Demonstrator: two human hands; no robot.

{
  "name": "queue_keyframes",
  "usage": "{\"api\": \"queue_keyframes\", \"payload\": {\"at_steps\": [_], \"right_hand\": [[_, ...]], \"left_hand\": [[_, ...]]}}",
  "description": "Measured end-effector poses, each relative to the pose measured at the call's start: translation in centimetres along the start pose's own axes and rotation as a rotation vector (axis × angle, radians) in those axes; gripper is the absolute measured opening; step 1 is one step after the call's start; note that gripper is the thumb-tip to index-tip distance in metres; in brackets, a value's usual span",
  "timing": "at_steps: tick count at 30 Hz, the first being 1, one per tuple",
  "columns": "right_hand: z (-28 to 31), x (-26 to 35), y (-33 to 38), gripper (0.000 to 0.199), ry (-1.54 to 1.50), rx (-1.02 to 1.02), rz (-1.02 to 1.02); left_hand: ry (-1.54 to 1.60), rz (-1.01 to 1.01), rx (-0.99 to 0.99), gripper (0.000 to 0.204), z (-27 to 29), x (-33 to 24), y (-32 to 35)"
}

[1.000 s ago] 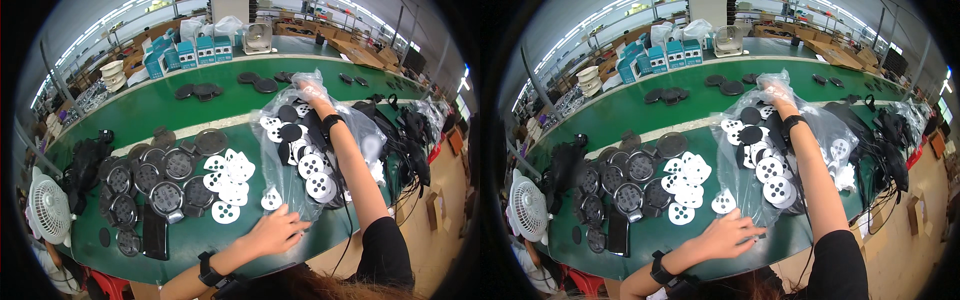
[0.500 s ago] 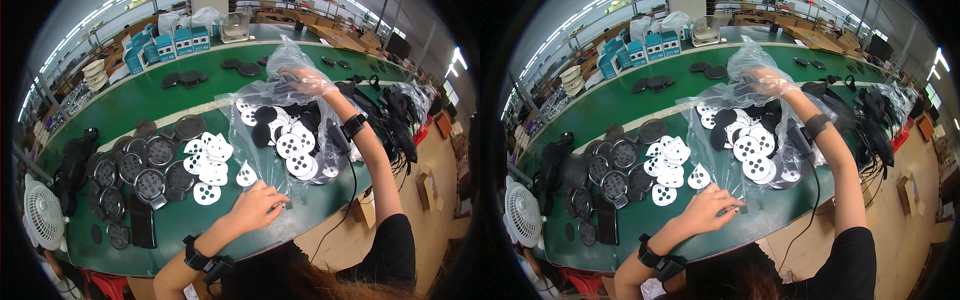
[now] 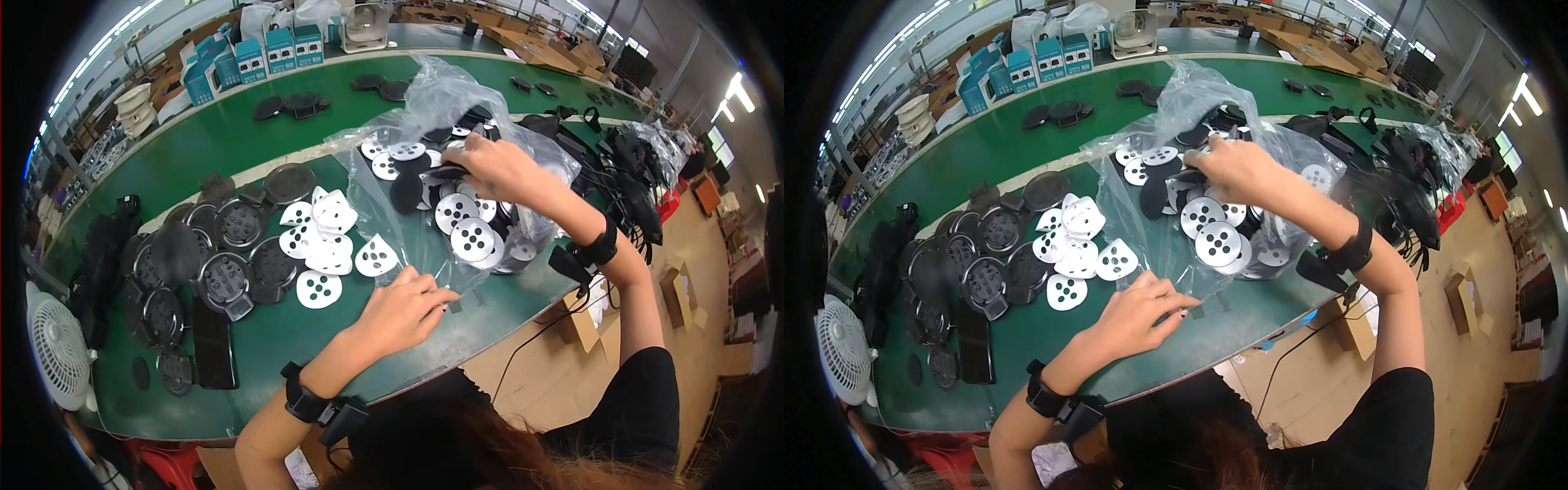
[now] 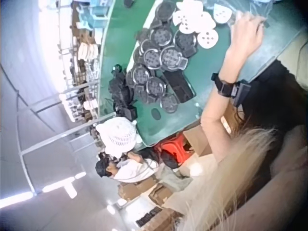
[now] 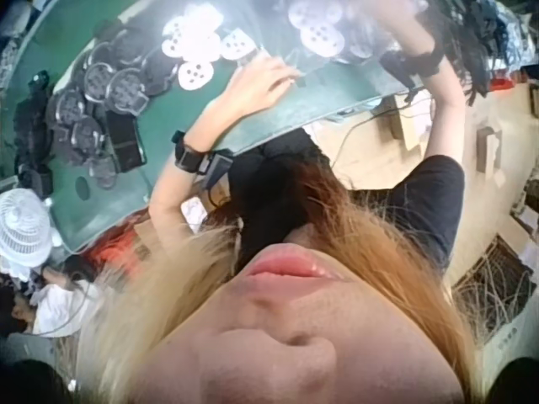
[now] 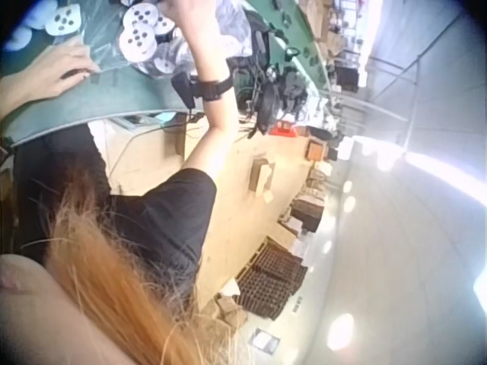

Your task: Assembling small electronic components by placing white plastic caps onto circular bases.

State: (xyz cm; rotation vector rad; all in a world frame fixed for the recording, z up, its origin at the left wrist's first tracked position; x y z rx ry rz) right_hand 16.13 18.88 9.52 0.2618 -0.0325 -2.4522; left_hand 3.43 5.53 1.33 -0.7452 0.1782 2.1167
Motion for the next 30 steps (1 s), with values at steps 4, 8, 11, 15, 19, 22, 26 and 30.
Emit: {"api": "queue_keyframes", "payload": {"at_steps": [4, 8, 11, 15, 19, 22, 26, 30], "right_hand": [[-1.3, 4.3, 1.6, 0.054, -0.203, 0.013, 0.062], [-1.2, 3.8, 2.1, 0.058, -0.577, -0.086, 0.248], [-3.4, -1.6, 2.1, 0.047, -0.801, 0.037, -0.062], [-5.0, -5.6, 3.6, 0.072, -0.144, 0.401, -0.367], [-6.0, -5.7, 3.5, 0.112, -0.199, 0.748, -0.310], [-7.5, -5.8, 2.9, 0.135, -0.183, 0.899, -0.401], [-8.7, -5.5, 1.6, 0.136, -0.024, 0.786, -0.239], [-8.4, -5.7, 0.8, 0.125, 0.015, 0.804, -0.098]], "left_hand": [[-0.042, -0.007, 0.015, 0.024, -0.2, -0.2, 0.0], [-0.027, -0.018, 0.024, 0.024, 0.0, -0.3, 0.1], [-0.009, -0.019, 0.035, 0.026, -0.1, -0.5, 0.0], [-0.016, -0.015, 0.044, 0.027, -0.2, -0.6, 0.0], [-0.002, -0.020, 0.038, 0.027, -0.1, -0.6, 0.0], [0.008, -0.027, 0.049, 0.027, -0.1, -0.6, 0.0], [0.032, -0.054, 0.084, 0.028, -0.2, -0.6, -0.1], [0.039, -0.060, 0.110, 0.029, -0.3, -0.7, 0.0]]}}
Point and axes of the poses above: each hand's wrist, its own y-axis away from the middle knuckle, its own z-axis out of the back of the hand, x = y × z, the point moved 7 cm from there along -y, towards the middle knuckle, and after that the axes turned 13 degrees about x, right-handed, at the moved point
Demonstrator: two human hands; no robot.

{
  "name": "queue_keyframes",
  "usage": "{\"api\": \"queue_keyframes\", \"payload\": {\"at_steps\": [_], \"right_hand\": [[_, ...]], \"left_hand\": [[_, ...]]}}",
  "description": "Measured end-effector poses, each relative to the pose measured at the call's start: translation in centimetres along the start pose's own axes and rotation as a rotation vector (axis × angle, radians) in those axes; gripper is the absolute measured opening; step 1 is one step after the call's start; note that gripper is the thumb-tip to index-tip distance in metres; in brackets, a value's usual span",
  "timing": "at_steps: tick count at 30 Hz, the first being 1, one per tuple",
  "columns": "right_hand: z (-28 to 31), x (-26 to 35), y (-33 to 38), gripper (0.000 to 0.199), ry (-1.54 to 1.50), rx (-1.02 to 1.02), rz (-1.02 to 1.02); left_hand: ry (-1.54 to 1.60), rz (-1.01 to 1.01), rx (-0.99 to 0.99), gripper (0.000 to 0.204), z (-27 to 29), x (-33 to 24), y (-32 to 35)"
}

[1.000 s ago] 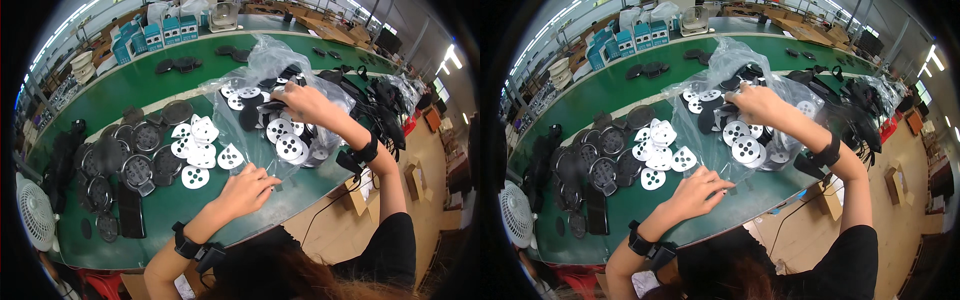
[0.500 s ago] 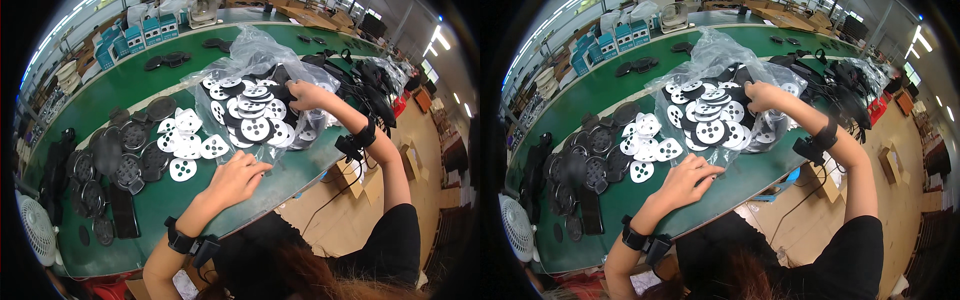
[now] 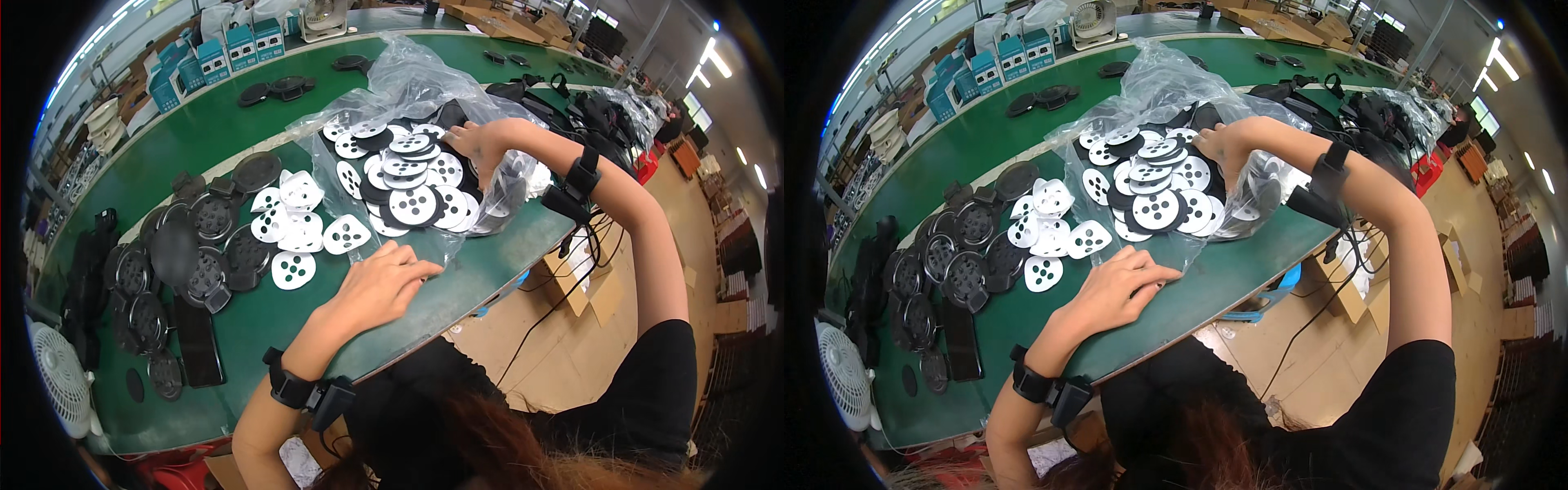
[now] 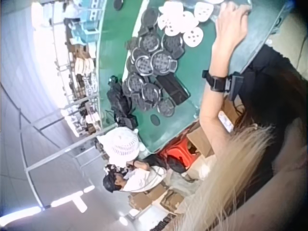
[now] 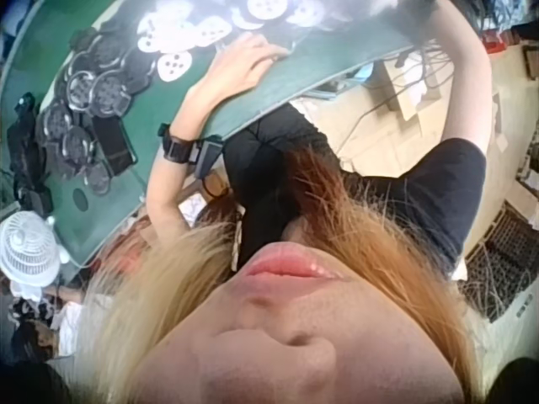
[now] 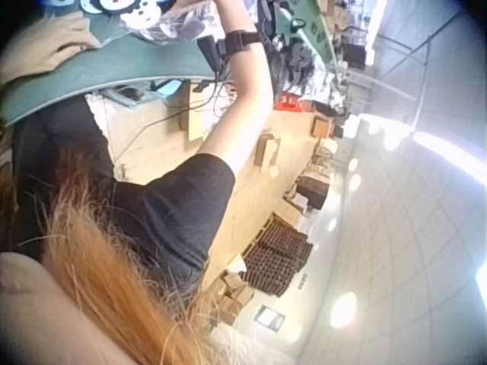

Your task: Assembling small electronic components by placing white plastic caps onto circular bases.

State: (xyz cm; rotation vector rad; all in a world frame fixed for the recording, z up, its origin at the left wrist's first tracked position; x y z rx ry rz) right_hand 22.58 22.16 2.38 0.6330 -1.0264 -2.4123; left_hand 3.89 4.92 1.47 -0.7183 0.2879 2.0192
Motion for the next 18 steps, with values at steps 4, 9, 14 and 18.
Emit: {"api": "queue_keyframes", "payload": {"at_steps": [4, 9, 14, 18], "right_hand": [[0.2, 0.6, 0.6, 0.114, 0.050, -0.023, 0.017], [0.9, 1.3, 1.8, 0.092, 0.060, -0.240, 0.061], [1.1, 0.1, 1.6, 0.079, -0.024, -0.264, -0.132], [2.0, -0.1, 1.9, 0.063, -0.084, -0.390, -0.121]], "left_hand": [[0.002, -0.010, -0.009, 0.029, -0.1, -0.3, 0.0], [-0.018, -0.004, -0.005, 0.029, -0.2, -0.2, 0.0], [-0.015, -0.005, -0.024, 0.028, -0.3, -0.1, 0.1], [-0.035, 0.011, -0.010, 0.028, -0.5, 0.0, 0.1]]}}
Point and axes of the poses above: each hand's wrist, its own y-axis away from the middle knuckle, its own z-axis out of the back of the hand, x = y × z, the point moved 7 cm from there along -y, towards the middle knuckle, and after that the axes turned 13 degrees about x, right-handed, at the moved point
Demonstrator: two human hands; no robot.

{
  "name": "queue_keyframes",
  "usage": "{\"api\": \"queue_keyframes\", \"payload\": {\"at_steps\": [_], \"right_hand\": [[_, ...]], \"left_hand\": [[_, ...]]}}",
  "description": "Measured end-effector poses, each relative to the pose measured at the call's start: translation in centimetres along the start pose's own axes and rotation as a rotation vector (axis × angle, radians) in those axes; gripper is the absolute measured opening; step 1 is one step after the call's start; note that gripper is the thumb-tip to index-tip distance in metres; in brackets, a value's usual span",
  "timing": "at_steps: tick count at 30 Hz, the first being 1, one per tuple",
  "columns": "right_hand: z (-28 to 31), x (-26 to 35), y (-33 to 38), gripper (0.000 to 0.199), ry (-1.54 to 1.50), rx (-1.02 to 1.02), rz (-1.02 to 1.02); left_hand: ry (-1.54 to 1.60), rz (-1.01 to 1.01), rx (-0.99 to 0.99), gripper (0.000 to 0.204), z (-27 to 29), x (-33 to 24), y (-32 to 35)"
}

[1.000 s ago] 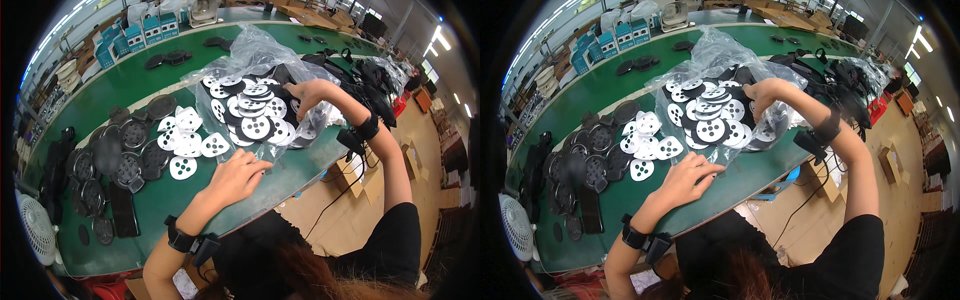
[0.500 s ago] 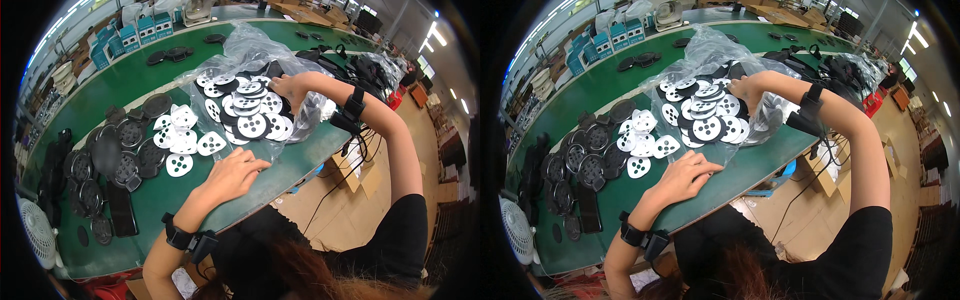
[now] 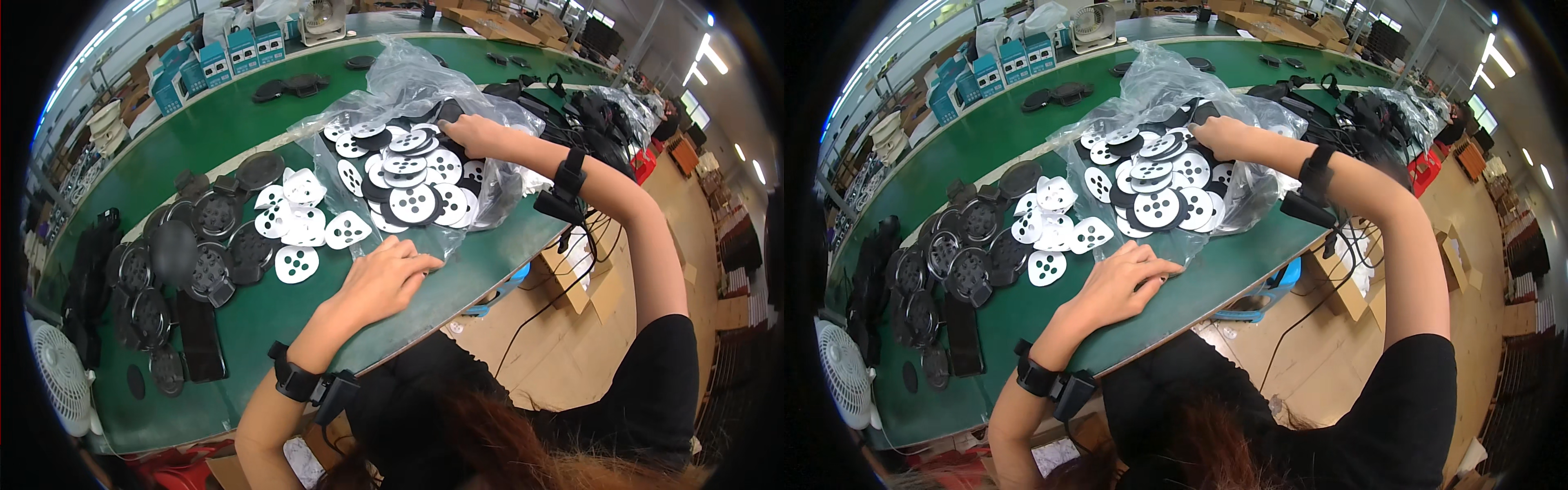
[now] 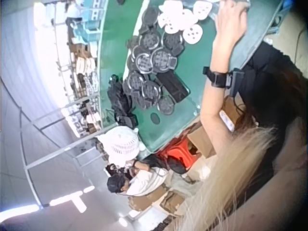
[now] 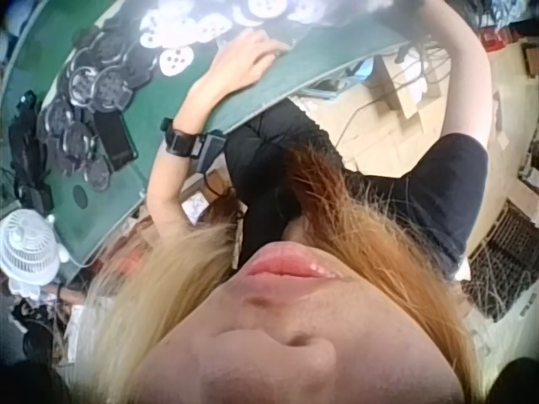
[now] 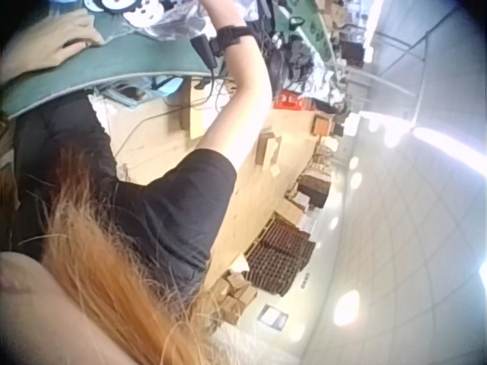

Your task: Assembling small electronic components by placing white plastic caps onto circular bases.

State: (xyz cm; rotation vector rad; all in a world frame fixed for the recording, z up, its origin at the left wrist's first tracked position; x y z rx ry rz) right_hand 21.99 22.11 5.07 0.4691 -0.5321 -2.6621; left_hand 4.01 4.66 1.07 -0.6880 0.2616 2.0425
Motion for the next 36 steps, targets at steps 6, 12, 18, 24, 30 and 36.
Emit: {"api": "queue_keyframes", "payload": {"at_steps": [6, 12, 18, 24, 30, 36], "right_hand": [[4.4, 0.5, 0.4, 0.032, -0.262, -0.325, 0.228], [6.1, 5.6, 0.8, 0.040, -0.230, -0.350, 0.449], [5.4, 7.6, 3.4, 0.065, -0.453, -0.173, 0.785], [2.1, 4.1, 2.9, 0.097, -0.263, 0.020, 0.431], [-2.4, 0.2, 2.9, 0.123, -0.101, 0.484, -0.095], [-3.7, -0.1, 1.0, 0.120, 0.069, 0.499, -0.004]], "left_hand": [[-0.021, 0.005, -0.002, 0.026, 0.1, 0.0, 0.0], [-0.036, 0.021, 0.006, 0.025, 0.1, 0.1, 0.0], [0.001, 0.014, 0.007, 0.028, 0.0, 0.1, -0.1], [0.007, 0.025, 0.031, 0.027, 0.1, 0.0, 0.0], [-0.012, 0.040, 0.050, 0.023, 0.1, -0.3, -0.1], [-0.022, 0.056, 0.064, 0.022, 0.1, -0.3, 0.0]]}}
Point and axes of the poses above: each hand's wrist, its own y-axis away from the middle knuckle, its own z-axis out of the back of the hand, x = y × z, the point moved 7 cm from there along -y, towards the middle knuckle, and after that the axes turned 13 degrees about x, right-handed, at the moved point
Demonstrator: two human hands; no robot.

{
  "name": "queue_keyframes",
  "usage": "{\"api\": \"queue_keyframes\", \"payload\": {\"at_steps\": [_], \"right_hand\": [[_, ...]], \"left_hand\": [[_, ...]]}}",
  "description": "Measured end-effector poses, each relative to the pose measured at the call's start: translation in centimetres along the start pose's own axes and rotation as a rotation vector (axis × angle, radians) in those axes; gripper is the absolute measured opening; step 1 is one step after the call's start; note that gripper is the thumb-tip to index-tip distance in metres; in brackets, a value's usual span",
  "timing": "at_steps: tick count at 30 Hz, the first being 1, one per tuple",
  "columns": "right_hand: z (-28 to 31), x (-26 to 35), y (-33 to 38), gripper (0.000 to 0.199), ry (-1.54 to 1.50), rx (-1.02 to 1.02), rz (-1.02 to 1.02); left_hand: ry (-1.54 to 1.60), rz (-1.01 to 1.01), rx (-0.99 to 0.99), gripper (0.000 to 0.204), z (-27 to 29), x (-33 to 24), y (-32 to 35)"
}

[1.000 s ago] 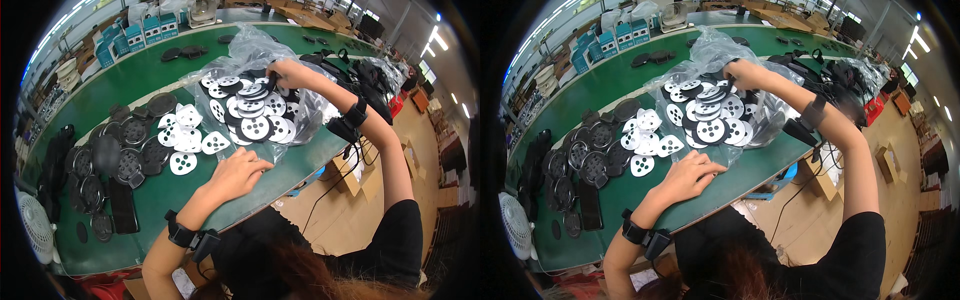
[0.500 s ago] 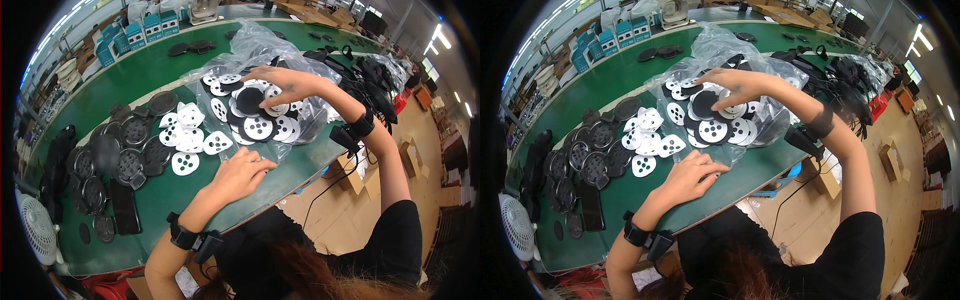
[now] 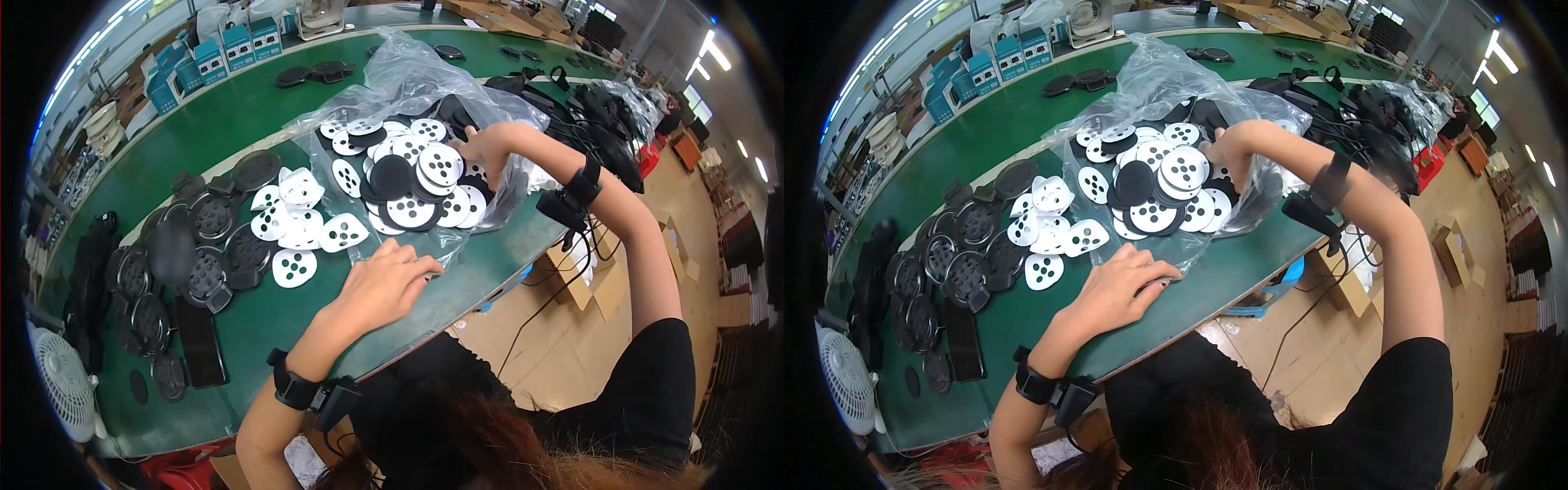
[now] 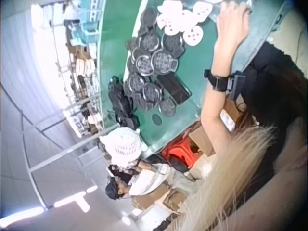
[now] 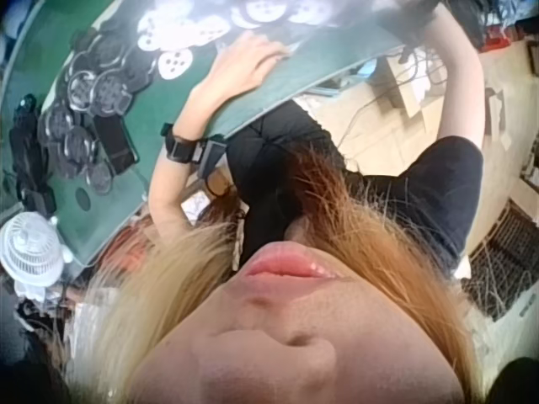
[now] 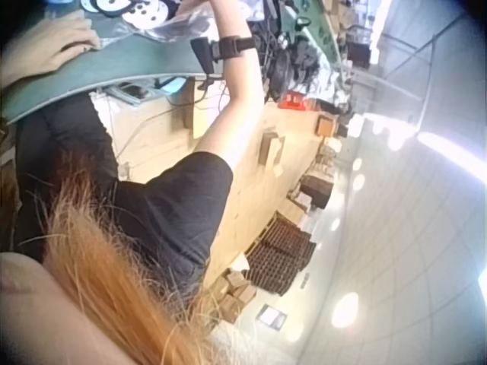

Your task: Assembling small electronic components by placing white plastic caps onto circular bases.

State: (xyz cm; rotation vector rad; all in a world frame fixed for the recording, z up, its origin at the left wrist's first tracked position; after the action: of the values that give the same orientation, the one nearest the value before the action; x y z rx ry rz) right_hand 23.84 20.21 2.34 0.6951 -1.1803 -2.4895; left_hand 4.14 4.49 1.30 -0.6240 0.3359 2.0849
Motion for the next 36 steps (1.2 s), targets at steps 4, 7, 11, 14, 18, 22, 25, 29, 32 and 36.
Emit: {"api": "queue_keyframes", "payload": {"at_steps": [4, 7, 11, 14, 18, 22, 25, 29, 32, 36], "right_hand": [[0.5, -1.4, -0.2, 0.098, -0.191, -0.069, 0.256], [0.8, -1.6, 0.0, 0.096, -0.232, -0.101, 0.308], [1.0, -0.4, 2.4, 0.087, -0.156, -0.315, 0.364], [-0.1, 0.4, 3.5, 0.079, -0.099, -0.422, 0.321], [0.5, 1.9, 4.9, 0.078, 0.028, -0.644, 0.360], [-0.1, 2.9, 5.5, 0.064, -0.126, -0.607, 0.314], [0.1, 3.5, 6.2, 0.058, -0.167, -0.650, 0.264], [2.2, 3.5, 7.4, 0.031, -0.359, -0.755, 0.415], [4.4, 2.6, 9.1, 0.025, -0.410, -0.913, 0.431], [5.7, 2.8, 9.7, 0.040, -0.435, -0.903, 0.429]], "left_hand": [[-0.012, 0.003, -0.018, 0.022, 0.0, 0.0, 0.0], [-0.009, 0.007, -0.005, 0.022, -0.1, 0.1, -0.1], [0.005, 0.006, -0.030, 0.022, 0.0, 0.0, 0.0], [0.002, -0.040, -0.071, 0.023, 0.2, -0.4, 0.0], [-0.016, -0.037, -0.020, 0.024, -0.2, -0.3, -0.2], [-0.009, -0.038, -0.017, 0.023, -0.3, -0.2, -0.2], [-0.024, -0.025, -0.010, 0.023, -0.4, -0.2, -0.2], [-0.002, -0.035, -0.010, 0.024, -0.3, -0.3, -0.2], [0.013, -0.043, -0.008, 0.023, -0.2, -0.3, -0.1], [0.040, -0.022, 0.025, 0.024, -0.4, -0.2, 0.0]]}}
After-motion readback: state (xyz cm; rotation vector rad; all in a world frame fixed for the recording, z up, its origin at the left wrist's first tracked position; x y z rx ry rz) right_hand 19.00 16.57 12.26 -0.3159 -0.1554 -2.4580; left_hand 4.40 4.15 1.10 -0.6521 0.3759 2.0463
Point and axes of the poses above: each hand's wrist, its own y-axis away from the middle knuckle, its own z-axis out of the back of the hand, x = y × z, the point moved 7 cm from there along -y, towards the middle knuckle, and after that the axes turned 13 degrees about x, right-handed, at the moved point
